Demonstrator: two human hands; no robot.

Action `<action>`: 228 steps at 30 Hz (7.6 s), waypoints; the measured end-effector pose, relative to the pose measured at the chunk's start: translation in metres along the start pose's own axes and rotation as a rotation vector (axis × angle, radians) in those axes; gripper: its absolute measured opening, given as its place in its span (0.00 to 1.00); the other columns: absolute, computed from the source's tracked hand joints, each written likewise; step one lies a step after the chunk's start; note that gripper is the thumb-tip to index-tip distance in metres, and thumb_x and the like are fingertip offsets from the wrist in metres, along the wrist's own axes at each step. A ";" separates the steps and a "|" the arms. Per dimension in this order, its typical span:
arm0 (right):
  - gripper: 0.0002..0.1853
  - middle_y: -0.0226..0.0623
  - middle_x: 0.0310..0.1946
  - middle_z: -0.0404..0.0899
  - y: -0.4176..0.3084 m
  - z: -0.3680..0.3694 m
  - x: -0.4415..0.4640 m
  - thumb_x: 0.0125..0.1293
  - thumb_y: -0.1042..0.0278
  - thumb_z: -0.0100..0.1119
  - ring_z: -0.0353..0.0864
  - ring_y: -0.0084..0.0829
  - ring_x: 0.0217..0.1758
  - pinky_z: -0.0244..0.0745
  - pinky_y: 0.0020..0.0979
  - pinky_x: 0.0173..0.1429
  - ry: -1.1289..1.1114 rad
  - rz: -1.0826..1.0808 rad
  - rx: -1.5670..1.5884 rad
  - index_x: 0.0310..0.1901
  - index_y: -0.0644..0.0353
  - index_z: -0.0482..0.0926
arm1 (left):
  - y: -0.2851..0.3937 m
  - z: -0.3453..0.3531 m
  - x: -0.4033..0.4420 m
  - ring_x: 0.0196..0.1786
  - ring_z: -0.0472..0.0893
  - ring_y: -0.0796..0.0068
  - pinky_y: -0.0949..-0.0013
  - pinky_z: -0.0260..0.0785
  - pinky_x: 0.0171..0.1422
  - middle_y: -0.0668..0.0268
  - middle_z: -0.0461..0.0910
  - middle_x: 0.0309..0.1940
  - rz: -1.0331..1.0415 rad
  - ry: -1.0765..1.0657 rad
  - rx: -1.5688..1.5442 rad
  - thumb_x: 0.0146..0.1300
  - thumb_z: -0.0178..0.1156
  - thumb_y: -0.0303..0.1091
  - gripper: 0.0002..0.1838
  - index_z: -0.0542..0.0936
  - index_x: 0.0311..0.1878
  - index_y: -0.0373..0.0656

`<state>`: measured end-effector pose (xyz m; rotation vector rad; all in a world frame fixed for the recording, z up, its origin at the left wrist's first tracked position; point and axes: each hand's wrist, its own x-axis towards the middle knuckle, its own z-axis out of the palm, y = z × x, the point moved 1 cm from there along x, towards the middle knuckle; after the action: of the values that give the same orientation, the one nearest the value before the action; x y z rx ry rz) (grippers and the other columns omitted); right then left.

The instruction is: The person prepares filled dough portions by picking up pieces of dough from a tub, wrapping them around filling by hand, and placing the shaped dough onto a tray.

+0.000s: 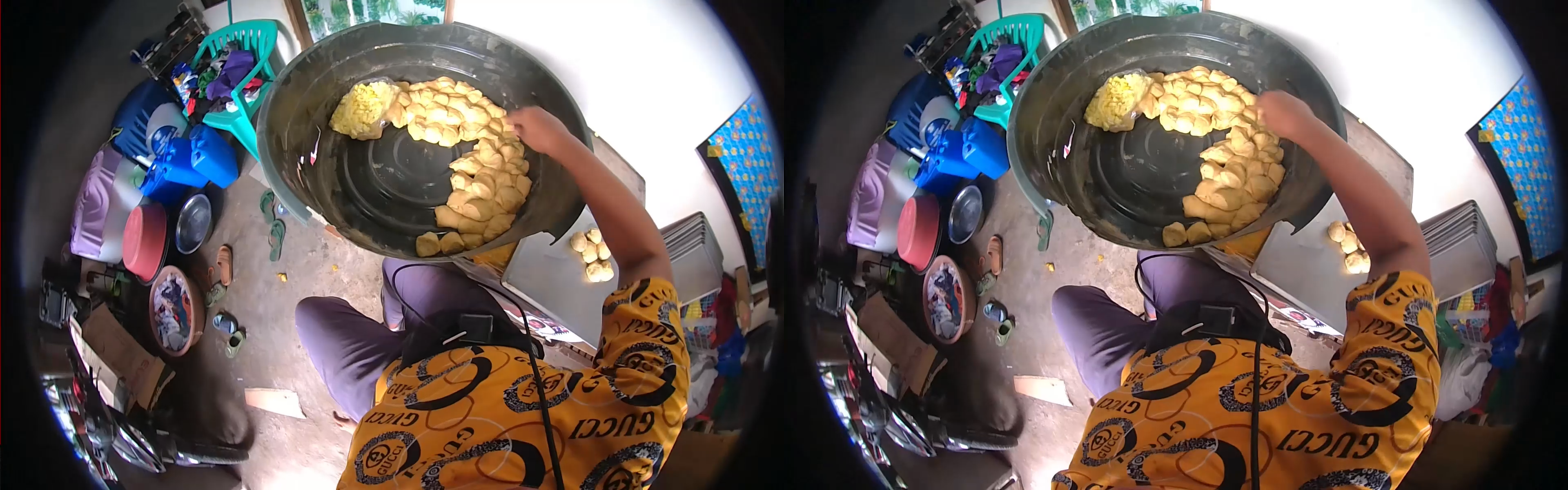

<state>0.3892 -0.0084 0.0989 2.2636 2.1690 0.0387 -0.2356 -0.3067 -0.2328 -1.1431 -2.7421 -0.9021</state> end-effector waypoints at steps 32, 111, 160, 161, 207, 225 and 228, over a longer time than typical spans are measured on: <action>0.12 0.50 0.39 0.79 0.045 0.109 0.104 0.50 0.69 0.62 0.79 0.44 0.46 0.73 0.39 0.48 -0.287 0.060 -0.096 0.37 0.64 0.81 | 0.448 -0.044 0.024 0.45 0.79 0.63 0.61 0.69 0.50 0.64 0.81 0.40 1.495 -0.710 -0.294 0.54 0.63 0.50 0.19 0.80 0.38 0.43; 0.12 0.32 0.35 0.78 -0.149 -0.001 0.041 0.65 0.68 0.55 0.76 0.19 0.32 0.75 0.21 0.35 -0.472 -0.152 1.122 0.46 0.66 0.75 | 0.518 0.017 0.061 0.42 0.81 0.70 0.67 0.76 0.45 0.60 0.81 0.39 -0.087 -1.534 -1.442 0.63 0.58 0.29 0.09 0.76 0.44 0.36; 0.07 0.53 0.34 0.78 -0.229 0.102 0.172 0.61 0.70 0.50 0.77 0.52 0.42 0.70 0.44 0.46 0.233 -0.274 0.386 0.39 0.59 0.74 | 0.484 0.047 0.078 0.32 0.77 0.71 0.65 0.70 0.36 0.65 0.79 0.33 -0.778 -1.152 -1.639 0.59 0.56 0.36 0.11 0.77 0.42 0.43; 0.06 0.54 0.35 0.77 -0.224 0.101 0.171 0.61 0.70 0.50 0.77 0.52 0.42 0.71 0.43 0.43 0.227 -0.300 0.408 0.39 0.60 0.72 | 0.486 0.045 0.079 0.32 0.77 0.71 0.65 0.70 0.36 0.65 0.79 0.33 -0.774 -1.150 -1.654 0.58 0.56 0.35 0.11 0.77 0.42 0.43; 0.21 0.38 0.62 0.62 -0.176 0.076 0.065 0.62 0.43 0.53 0.52 0.40 0.69 0.44 0.48 0.73 -0.133 -0.515 0.130 0.50 0.46 0.79 | 0.451 0.019 0.087 0.45 0.75 0.72 0.62 0.66 0.48 0.69 0.78 0.41 -0.442 -1.182 -1.657 0.58 0.58 0.36 0.13 0.75 0.45 0.45; 0.23 0.37 0.64 0.58 -0.171 0.089 0.071 0.55 0.68 0.58 0.56 0.40 0.67 0.53 0.42 0.69 0.004 -0.458 0.026 0.55 0.49 0.73 | 0.446 0.019 0.089 0.44 0.75 0.73 0.63 0.67 0.47 0.70 0.77 0.41 -0.453 -1.195 -1.649 0.60 0.57 0.37 0.11 0.75 0.44 0.46; 0.26 0.37 0.64 0.58 -0.171 0.092 0.068 0.57 0.65 0.58 0.54 0.41 0.68 0.52 0.45 0.70 -0.017 -0.461 -0.028 0.60 0.44 0.70 | 0.444 0.019 0.089 0.44 0.75 0.73 0.63 0.67 0.48 0.69 0.77 0.41 -0.428 -1.193 -1.655 0.60 0.57 0.38 0.11 0.75 0.44 0.46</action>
<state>0.2236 0.0681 0.0041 1.6881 2.5972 0.0464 -0.0035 0.0087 -0.0050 -1.2970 -2.2461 -4.0161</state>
